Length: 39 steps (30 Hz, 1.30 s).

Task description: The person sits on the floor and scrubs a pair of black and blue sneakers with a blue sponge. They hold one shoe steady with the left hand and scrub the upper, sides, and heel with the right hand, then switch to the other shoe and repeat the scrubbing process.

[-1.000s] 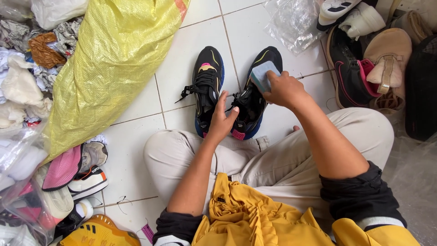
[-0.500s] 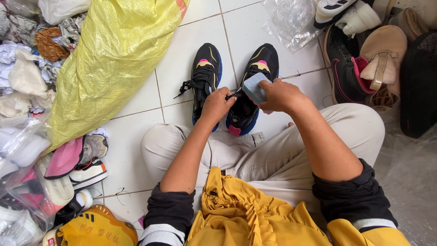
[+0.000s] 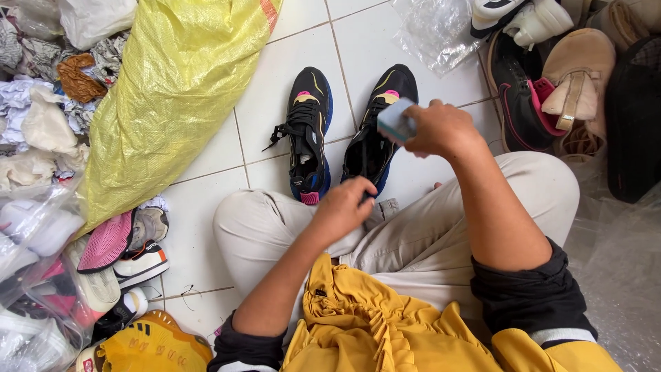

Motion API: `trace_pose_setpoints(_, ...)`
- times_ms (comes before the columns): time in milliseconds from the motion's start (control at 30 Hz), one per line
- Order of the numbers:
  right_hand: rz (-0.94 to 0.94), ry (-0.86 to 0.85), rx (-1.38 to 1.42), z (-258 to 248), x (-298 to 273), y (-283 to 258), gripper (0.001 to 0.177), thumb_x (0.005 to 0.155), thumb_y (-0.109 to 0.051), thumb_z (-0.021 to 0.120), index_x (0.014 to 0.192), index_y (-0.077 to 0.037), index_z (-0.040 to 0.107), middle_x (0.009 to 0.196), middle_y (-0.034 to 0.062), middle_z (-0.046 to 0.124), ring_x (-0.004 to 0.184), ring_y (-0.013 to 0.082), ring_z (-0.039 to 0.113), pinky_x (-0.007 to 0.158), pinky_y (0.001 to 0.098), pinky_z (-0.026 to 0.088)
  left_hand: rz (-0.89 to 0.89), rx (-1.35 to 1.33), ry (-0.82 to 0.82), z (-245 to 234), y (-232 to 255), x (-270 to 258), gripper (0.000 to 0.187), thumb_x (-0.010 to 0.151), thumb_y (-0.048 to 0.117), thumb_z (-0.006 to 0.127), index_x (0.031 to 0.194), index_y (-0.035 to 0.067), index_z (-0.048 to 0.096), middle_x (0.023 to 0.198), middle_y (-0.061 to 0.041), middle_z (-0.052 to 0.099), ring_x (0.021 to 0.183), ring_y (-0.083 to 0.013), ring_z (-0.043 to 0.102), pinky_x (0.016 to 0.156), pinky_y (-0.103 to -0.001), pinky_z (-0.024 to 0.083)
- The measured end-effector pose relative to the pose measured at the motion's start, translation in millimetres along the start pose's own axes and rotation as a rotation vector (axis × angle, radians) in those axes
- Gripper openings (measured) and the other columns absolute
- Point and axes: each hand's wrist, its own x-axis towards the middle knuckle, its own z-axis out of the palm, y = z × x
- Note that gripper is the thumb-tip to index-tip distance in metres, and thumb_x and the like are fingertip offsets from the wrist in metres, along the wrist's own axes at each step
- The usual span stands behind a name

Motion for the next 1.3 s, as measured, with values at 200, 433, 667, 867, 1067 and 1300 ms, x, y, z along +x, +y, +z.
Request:
trace_pose_setpoints(200, -0.028, 0.34, 0.079, 14, 26, 5, 0.064, 0.077, -0.021, 0.086, 0.137, -0.008, 0.067, 0.103, 0.0311, 0.069, 0.088, 0.0447, 0.073, 0.062, 0.0576, 0.061, 0.016, -0.023, -0.07, 19, 5, -2, 0.033, 0.094, 0.035, 0.063, 0.125, 0.023, 0.059, 0.094, -0.007, 0.075, 0.09, -0.0317, 0.074, 0.08, -0.047, 0.058)
trace_pose_setpoints(433, 0.115, 0.21, 0.383, 27, 55, -10, 0.065, 0.101, -0.03, 0.061, 0.156, -0.021, 0.029, 0.137, 0.0207, 0.036, 0.121, 0.0459, 0.039, 0.081, 0.0624, 0.048, -0.363, -0.586, 0.24, 85, -91, 38, 0.081, 0.092, 0.043, 0.062, 0.153, 0.001, 0.029, 0.159, -0.021, 0.036, 0.148, -0.0315, 0.037, 0.12, -0.041, 0.03)
trace_pose_setpoints(667, 0.073, 0.317, 0.15, 75, 79, 2, 0.065, 0.101, -0.031, 0.072, 0.154, -0.008, 0.043, 0.124, 0.0314, 0.05, 0.113, 0.0512, 0.059, 0.072, 0.0679, 0.059, -0.499, -0.594, 0.053, 79, -74, 18, 0.137, 0.064, 0.07, 0.084, 0.16, 0.006, 0.012, 0.155, -0.033, 0.034, 0.145, -0.0465, 0.037, 0.123, -0.053, 0.027)
trace_pose_setpoints(867, 0.088, 0.282, 0.189, 73, 78, 6, 0.067, 0.101, -0.033, 0.072, 0.155, -0.007, 0.043, 0.124, 0.0346, 0.052, 0.114, 0.0542, 0.061, 0.075, 0.0689, 0.058, -0.34, -0.372, 0.201, 105, -84, 32, 0.114, 0.069, 0.035, 0.089, 0.158, 0.008, 0.024, 0.136, -0.032, 0.048, 0.131, -0.0535, 0.048, 0.115, -0.062, 0.034)
trace_pose_setpoints(1067, 0.101, 0.298, 0.404, 61, 85, 29, 0.066, 0.099, -0.022, 0.074, 0.155, -0.004, 0.044, 0.134, 0.0418, 0.044, 0.123, 0.0615, 0.052, 0.087, 0.0716, 0.052, 0.012, -0.129, 0.602, 90, -76, 35, 0.095, 0.072, 0.014, 0.085, 0.157, 0.021, 0.044, 0.134, -0.02, 0.048, 0.128, -0.0491, 0.049, 0.1, -0.055, 0.048)
trace_pose_setpoints(1300, 0.128, 0.292, 0.74, 49, 72, 42, 0.069, 0.095, -0.016, 0.074, 0.156, -0.007, 0.044, 0.135, 0.0444, 0.042, 0.126, 0.0616, 0.05, 0.093, 0.069, 0.049, 0.386, 0.421, 0.808, 73, -76, 35, 0.073, 0.083, 0.021, 0.08, 0.15, 0.029, 0.053, 0.134, -0.015, 0.053, 0.131, -0.052, 0.047, 0.09, -0.05, 0.05)
